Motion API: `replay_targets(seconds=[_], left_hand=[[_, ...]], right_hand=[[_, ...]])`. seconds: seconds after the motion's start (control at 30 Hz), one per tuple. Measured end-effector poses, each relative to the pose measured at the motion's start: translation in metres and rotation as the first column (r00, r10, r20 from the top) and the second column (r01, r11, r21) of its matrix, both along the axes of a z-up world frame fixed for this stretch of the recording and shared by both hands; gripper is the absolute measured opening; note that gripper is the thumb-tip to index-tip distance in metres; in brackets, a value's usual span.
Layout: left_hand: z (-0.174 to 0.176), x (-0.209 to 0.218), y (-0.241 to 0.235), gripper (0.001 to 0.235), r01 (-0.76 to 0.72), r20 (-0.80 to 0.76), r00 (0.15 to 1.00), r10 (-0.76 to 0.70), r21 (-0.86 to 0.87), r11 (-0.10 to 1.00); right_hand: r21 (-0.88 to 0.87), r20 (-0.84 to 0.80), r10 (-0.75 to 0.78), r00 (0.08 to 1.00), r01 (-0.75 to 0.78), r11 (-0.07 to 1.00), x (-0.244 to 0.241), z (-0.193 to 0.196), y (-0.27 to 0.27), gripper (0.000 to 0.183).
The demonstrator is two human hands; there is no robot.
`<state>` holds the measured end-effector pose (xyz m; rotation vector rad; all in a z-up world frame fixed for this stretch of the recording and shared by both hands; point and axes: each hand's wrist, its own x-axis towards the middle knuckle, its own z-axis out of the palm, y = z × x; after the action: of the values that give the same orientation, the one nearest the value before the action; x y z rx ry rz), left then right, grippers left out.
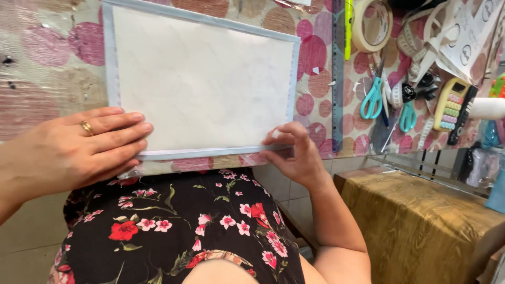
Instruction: Cutting out a printed design with scissors and aligning fabric on a substrate for heat transfer
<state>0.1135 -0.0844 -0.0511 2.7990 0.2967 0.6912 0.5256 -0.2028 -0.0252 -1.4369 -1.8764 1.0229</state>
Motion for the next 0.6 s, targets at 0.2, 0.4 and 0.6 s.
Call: replay_targets(seconds=[0.2, 0.4, 0.6], left_hand=[[-0.028, -0.005, -0.008, 0.043, 0.005, 0.050, 0.999, -0.003, -0.036, 0.999], [-0.007, -0.009, -0.006, 0.034, -0.011, 0.016, 1.000, 0.011, -0.006, 1.000], [-0.003, -0.030, -0.006, 0.028, -0.013, -0.087, 0.996, 0.012, -0.002, 1.000]], right_hand=[[0.014, 0.147, -0.079, 0.986, 0.078, 0.997, 0.028, -0.003, -0.009, 0.066], [0.020, 0.255, -0.120, 0.959, 0.119, 0.993, 0.037, -0.003, -0.010, 0.041], [0.016, 0.307, -0.002, 0.952, -0.003, 1.000, 0.028, 0.014, 0.007, 0.048]])
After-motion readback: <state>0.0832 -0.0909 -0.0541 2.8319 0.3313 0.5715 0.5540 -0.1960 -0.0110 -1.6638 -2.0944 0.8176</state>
